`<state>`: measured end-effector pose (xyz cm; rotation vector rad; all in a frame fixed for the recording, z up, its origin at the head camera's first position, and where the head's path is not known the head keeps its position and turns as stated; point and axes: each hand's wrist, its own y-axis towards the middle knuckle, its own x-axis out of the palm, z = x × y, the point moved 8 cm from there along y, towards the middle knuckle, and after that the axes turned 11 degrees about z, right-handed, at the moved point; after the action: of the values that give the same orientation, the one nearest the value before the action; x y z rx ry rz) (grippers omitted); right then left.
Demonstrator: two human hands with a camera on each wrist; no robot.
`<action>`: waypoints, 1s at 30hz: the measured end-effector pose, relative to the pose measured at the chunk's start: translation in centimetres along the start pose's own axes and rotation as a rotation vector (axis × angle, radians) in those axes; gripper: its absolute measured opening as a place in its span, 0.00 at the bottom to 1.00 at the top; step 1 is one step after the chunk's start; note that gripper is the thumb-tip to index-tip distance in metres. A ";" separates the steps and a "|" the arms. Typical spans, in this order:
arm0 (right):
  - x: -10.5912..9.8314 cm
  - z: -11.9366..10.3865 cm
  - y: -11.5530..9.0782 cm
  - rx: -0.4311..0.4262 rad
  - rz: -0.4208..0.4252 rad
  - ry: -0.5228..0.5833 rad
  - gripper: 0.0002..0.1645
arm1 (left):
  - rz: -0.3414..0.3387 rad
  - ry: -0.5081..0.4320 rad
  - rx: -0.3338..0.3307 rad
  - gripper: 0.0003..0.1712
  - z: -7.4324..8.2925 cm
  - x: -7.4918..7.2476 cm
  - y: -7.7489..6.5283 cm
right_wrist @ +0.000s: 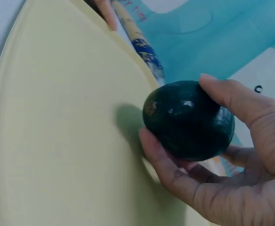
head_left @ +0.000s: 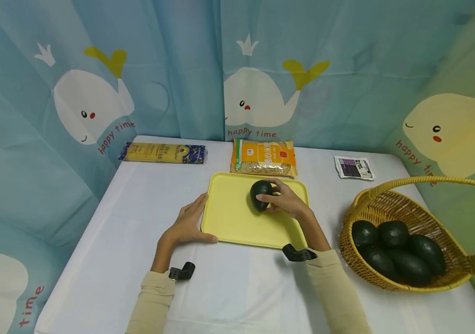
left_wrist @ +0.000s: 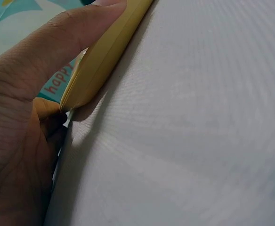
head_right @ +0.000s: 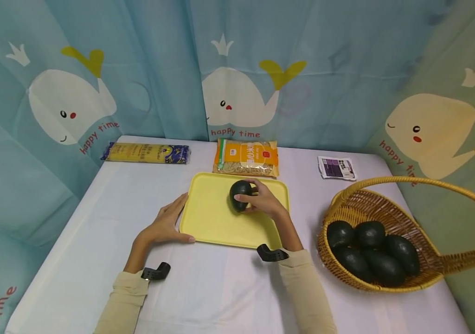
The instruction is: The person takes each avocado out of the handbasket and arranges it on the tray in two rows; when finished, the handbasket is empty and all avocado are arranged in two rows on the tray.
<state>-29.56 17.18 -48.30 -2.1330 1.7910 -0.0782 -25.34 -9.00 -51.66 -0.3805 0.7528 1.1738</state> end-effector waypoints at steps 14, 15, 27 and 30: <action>3.7 -1.1 3.0 -0.052 0.010 0.011 0.47 | -0.008 0.023 -0.011 0.80 0.0 0.0 -0.1; 4.0 -1.1 3.2 -0.054 0.011 0.009 0.46 | -0.014 0.020 -0.015 0.80 0.0 0.0 -0.1; 6.5 -2.3 5.7 -0.099 0.022 -0.024 0.45 | -0.017 0.017 -0.012 0.79 0.1 0.0 0.0; 7.2 -2.5 6.2 -0.107 0.026 -0.030 0.45 | -0.010 0.023 -0.005 0.79 0.0 0.0 0.1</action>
<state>-34.65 8.83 -49.11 -2.1707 1.8429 0.0574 -25.43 -8.92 -51.63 -0.4025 0.7674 1.1638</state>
